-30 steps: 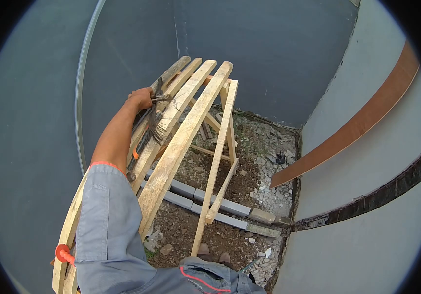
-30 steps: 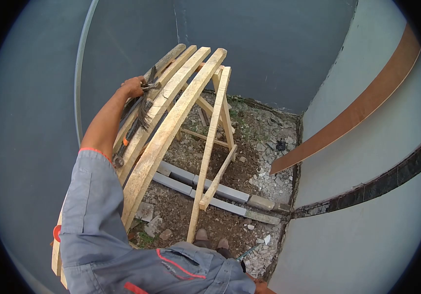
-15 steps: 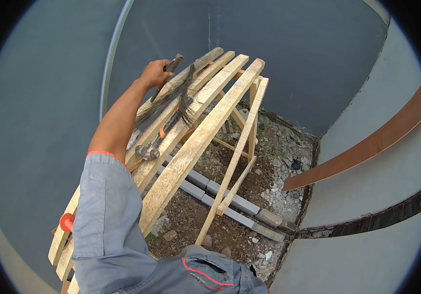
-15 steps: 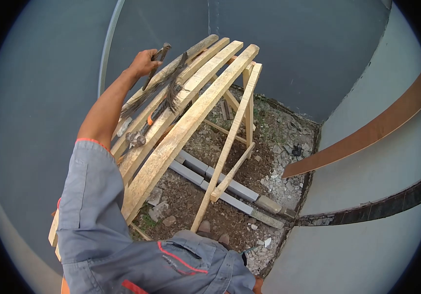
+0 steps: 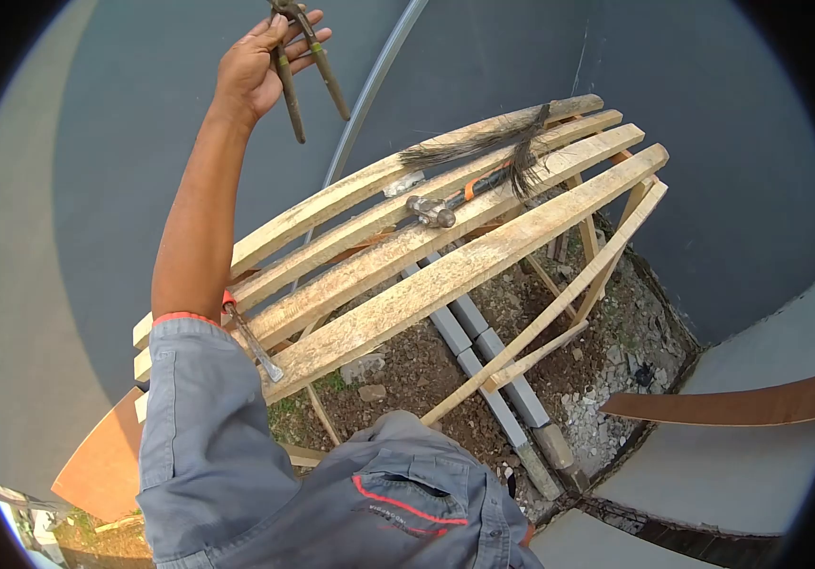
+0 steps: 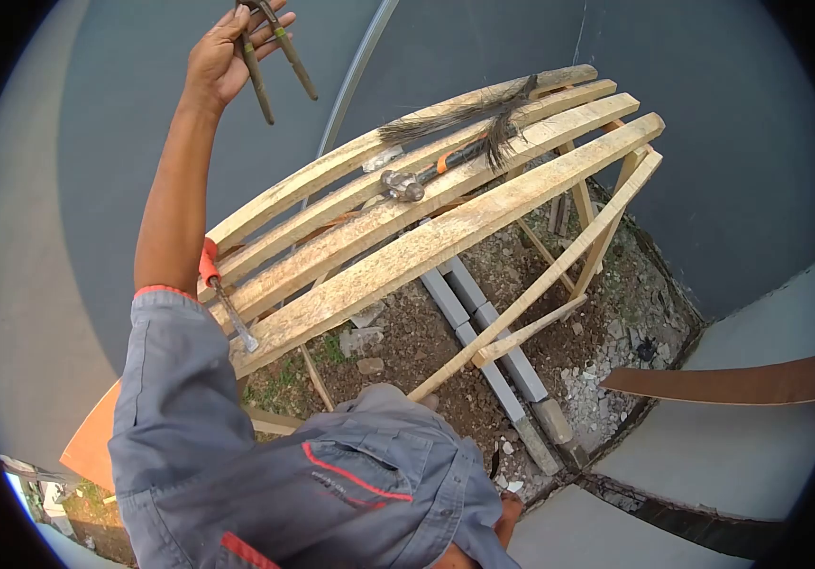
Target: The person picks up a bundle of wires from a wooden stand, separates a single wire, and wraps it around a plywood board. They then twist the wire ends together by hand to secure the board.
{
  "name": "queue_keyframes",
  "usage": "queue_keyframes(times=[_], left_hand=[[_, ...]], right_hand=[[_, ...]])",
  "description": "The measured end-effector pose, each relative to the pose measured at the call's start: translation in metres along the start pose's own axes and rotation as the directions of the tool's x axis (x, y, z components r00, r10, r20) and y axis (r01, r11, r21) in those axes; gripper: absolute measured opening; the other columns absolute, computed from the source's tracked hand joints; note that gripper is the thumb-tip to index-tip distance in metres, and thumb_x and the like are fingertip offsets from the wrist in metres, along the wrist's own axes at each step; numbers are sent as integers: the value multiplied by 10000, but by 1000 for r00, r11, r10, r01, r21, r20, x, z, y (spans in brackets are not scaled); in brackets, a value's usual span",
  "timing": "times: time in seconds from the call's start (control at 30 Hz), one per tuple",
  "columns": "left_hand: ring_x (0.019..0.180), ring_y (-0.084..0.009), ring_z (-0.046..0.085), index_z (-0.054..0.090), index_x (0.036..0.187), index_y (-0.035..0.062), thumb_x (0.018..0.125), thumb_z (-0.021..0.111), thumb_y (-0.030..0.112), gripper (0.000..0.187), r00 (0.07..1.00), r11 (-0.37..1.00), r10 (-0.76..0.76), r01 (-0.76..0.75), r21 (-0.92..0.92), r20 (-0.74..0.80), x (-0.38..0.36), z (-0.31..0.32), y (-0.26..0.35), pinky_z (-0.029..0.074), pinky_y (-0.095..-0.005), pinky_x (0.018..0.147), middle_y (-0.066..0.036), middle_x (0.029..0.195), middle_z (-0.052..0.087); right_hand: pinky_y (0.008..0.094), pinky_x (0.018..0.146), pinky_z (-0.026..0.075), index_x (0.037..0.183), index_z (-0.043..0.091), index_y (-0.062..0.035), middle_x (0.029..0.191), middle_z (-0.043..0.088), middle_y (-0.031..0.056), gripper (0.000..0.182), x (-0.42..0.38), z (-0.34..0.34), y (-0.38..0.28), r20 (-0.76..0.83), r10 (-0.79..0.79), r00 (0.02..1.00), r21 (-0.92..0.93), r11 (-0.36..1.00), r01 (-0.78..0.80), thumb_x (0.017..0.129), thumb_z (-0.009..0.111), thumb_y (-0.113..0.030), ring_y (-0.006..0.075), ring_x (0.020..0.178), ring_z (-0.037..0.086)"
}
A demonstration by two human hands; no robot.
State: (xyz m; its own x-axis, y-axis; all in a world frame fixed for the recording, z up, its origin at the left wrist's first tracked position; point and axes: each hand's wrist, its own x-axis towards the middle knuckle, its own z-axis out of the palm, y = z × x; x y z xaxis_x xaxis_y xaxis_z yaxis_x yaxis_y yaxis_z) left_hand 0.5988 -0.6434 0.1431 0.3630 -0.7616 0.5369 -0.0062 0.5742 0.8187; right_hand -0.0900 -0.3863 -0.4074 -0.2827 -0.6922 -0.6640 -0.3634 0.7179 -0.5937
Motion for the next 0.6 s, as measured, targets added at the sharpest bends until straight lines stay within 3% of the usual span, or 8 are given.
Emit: queue_keyframes(times=[0.07, 0.17, 0.37, 0.4, 0.47, 0.5, 0.57, 0.6], left_hand=[[1025, -335, 646, 488, 1249, -64, 1047, 399, 161, 315, 981, 997, -79, 80, -2, -175, -34, -8, 15, 598, -442, 903, -233, 1183, 598], [933, -300, 663, 469, 1200, -97, 1044, 370, 131, 293, 817, 947, -296, 319, -40, -496, -73, -31, 8, 615, -456, 866, -234, 1109, 586], [923, -307, 655, 465, 1209, -91, 977, 434, 66, 281, 538, 728, -594, 676, -115, -598, -161, -52, -65, 588, -453, 886, -229, 1103, 576], [923, -307, 655, 465, 1209, -91, 977, 434, 66, 281, 544, 729, -596, 676, -113, -591, -169, -52, -71, 588, -453, 886, -229, 1103, 576], [978, -309, 655, 485, 1282, -80, 916, 580, 107, 422, 754, 416, -349, 657, 628, -557, -179, -59, -78, 549, -391, 868, -226, 1122, 604], [978, -309, 655, 485, 1282, -80, 916, 580, 107, 422, 757, 420, -350, 653, 631, -551, -175, -64, -83, 549, -391, 868, -226, 1122, 604], [1017, -294, 659, 548, 1285, -50, 855, 685, 159, 497, 929, 262, -9, 360, 895, -371, -162, -72, -92, 512, -372, 889, -204, 1087, 662], [1017, -294, 659, 548, 1285, -50, 855, 685, 159, 497, 933, 266, -10, 350, 898, -361, -151, -61, -89, 512, -372, 889, -204, 1087, 662]], right_hand=[[344, 465, 492, 902, 615, -30, 706, 654, 107, 82, 13, 1, -11, 19, -13, 1000, 2, 1000, 13, 910, 586, -107, 223, 543, 638], [342, 455, 489, 902, 611, -33, 704, 652, 104, 82, 26, 2, -20, 29, -18, 999, 20, 1000, 18, 916, 580, -107, 221, 534, 635], [322, 397, 491, 969, 593, -18, 701, 633, 96, 82, 68, 11, -17, 154, -84, 984, 115, 991, 67, 933, 588, -91, 195, 489, 609], [322, 397, 491, 969, 593, -18, 701, 633, 96, 82, 68, 12, -19, 148, -85, 985, 122, 990, 67, 933, 588, -91, 195, 489, 609], [322, 389, 497, 976, 595, -10, 711, 628, 84, 105, 72, 13, -23, 163, -24, 986, 123, 992, 4, 936, 603, -107, 189, 480, 600], [322, 389, 497, 976, 595, -10, 711, 628, 84, 105, 76, 12, -21, 159, -25, 987, 129, 992, 5, 936, 603, -107, 189, 480, 600], [325, 398, 505, 989, 597, 4, 714, 621, 81, 109, 76, 12, -10, 141, -83, 987, 71, 995, 74, 930, 604, -87, 186, 499, 604], [325, 398, 505, 989, 597, 4, 714, 621, 81, 109, 72, 13, -7, 135, -82, 988, 80, 994, 71, 930, 604, -87, 186, 499, 604]])
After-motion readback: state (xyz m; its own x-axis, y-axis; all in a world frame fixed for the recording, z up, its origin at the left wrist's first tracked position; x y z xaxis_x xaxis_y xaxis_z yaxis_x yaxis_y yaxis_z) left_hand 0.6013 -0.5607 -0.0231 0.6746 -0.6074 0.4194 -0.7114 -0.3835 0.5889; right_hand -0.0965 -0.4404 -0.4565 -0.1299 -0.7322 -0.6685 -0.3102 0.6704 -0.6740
